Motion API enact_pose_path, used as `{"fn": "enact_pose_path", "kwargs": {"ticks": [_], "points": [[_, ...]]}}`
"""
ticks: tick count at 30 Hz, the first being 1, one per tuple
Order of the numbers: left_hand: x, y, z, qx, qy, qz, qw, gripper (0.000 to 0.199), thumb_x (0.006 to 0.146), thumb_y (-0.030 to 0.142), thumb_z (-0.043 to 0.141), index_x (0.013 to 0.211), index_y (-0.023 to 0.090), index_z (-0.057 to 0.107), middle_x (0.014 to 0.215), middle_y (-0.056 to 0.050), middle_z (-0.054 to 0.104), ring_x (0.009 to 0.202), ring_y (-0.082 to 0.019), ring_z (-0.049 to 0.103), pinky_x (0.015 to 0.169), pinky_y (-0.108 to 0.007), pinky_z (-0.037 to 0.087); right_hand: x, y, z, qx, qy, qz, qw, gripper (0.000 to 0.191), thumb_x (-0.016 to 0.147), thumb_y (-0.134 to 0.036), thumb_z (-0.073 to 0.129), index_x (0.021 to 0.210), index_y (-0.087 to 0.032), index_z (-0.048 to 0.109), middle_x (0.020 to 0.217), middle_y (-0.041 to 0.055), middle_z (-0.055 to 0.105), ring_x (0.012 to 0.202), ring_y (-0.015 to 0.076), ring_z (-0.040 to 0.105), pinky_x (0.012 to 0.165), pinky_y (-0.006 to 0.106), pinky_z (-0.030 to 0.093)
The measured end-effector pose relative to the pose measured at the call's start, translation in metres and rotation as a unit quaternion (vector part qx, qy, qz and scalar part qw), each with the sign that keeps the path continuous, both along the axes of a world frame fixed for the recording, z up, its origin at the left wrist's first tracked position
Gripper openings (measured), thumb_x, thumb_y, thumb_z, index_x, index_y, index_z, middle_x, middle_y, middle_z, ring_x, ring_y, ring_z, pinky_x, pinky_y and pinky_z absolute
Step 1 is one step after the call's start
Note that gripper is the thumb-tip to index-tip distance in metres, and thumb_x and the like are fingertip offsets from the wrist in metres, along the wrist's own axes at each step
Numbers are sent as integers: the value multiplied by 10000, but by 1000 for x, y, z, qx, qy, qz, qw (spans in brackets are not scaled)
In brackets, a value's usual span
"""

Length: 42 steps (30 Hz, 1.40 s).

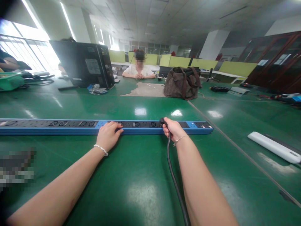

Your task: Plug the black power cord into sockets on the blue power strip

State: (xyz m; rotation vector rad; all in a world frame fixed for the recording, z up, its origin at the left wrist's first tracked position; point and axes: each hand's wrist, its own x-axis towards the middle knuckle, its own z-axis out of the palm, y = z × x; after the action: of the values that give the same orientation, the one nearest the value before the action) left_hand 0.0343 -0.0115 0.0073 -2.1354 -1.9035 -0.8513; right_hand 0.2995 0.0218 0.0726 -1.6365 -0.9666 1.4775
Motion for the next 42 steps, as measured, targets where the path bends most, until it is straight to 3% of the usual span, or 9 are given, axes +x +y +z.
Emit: {"fn": "enact_pose_path", "kwargs": {"ticks": [26, 35, 42], "points": [[0, 1, 0, -2, 8, 1, 1000, 136, 820, 299, 555, 907, 230, 633, 997, -27, 662, 947, -224, 565, 811, -359, 418, 6, 1, 1, -10, -65, 41, 997, 425, 954, -406, 280, 600, -199, 393, 314, -71, 302, 251, 50, 276, 282, 145, 180], [1, -1, 1, 0, 9, 0, 1000, 132, 821, 296, 558, 903, 225, 633, 997, -28, 662, 948, -226, 565, 811, -357, 420, 1, 3, -12, -14, -89, 54, 994, 415, 952, -408, 270, 617, -200, 397, 327, -70, 319, 256, 55, 283, 288, 155, 176], [1, -2, 2, -2, 15, 0, 1000, 147, 823, 299, 550, 913, 214, 631, 990, -36, 659, 948, -230, 564, 809, -365, 423, 2, 4, -8, -24, -111, 73, 991, 421, 960, -414, 239, 625, -202, 382, 318, -73, 309, 253, 55, 277, 294, 165, 172]]}}
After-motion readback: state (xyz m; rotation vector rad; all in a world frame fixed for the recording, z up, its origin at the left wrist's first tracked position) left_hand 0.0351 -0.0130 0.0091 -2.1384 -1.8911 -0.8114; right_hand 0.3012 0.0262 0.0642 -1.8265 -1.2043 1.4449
